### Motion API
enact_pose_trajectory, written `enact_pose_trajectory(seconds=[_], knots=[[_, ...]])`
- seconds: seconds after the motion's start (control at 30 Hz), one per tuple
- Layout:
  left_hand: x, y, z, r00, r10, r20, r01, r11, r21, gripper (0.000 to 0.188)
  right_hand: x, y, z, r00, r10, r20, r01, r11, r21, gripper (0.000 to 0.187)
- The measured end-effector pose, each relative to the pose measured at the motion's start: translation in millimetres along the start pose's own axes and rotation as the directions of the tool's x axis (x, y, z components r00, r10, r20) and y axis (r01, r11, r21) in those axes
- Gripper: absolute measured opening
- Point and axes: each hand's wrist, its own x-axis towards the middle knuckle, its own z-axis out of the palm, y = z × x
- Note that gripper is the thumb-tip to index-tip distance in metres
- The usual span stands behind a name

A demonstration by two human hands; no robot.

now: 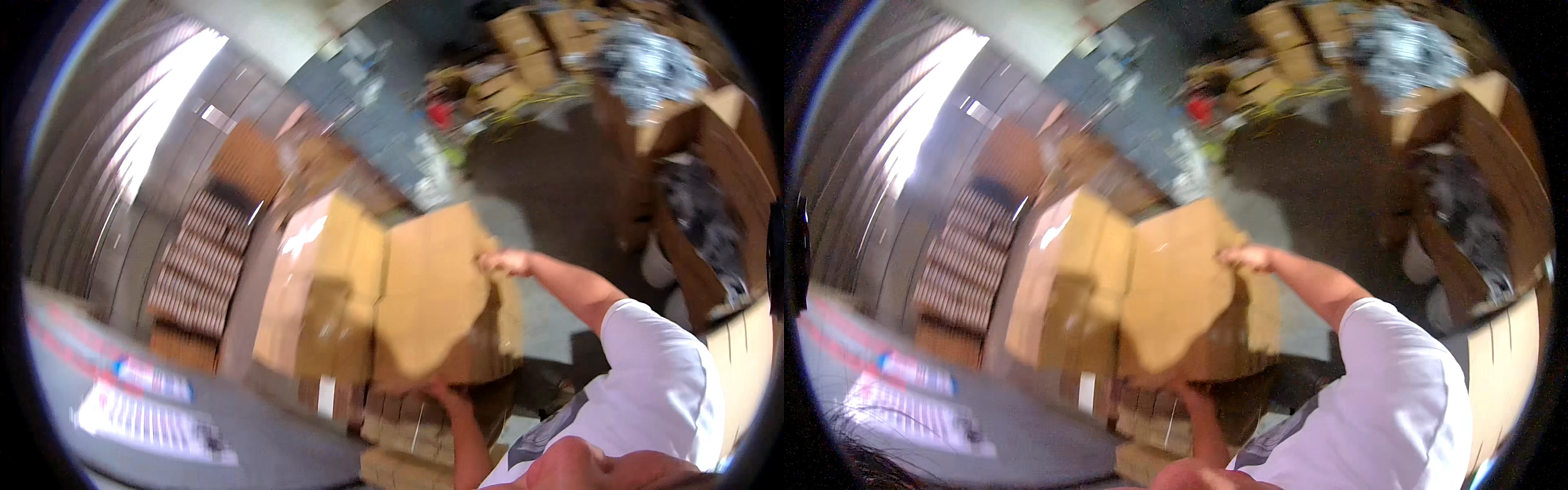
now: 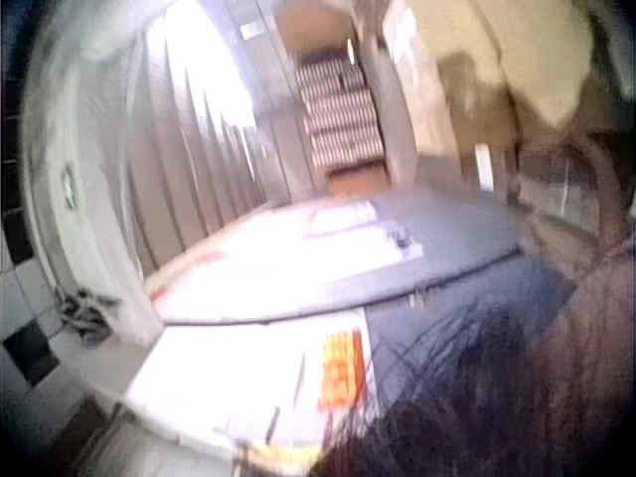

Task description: The person picks up bubble-wrapped components from a large box, places them into smaller boxes, and seals the smaller boxes using a tape dispenser.

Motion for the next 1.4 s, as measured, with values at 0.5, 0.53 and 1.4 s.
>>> enact_pose_trajectory(seconds=[0.5,0.53,1.4], knots=[[-135,-231,279,0.504,-0.728,0.464,0.004,0.539,0.842,0.028,-699,90,-206,-0.353,-0.352,-0.867,-0.886,0.423,0.189,0.032],[-150,-247,322,0.421,-0.721,0.55,-0.112,0.56,0.821,0.031,-737,124,-222,-0.259,-0.409,-0.875,-0.856,0.516,0.012,0.023],[-261,-346,595,-0.606,-0.471,0.641,0.547,0.339,0.765,0.075,-608,93,120,-0.508,-0.723,-0.469,-0.83,0.555,0.044,0.004]])
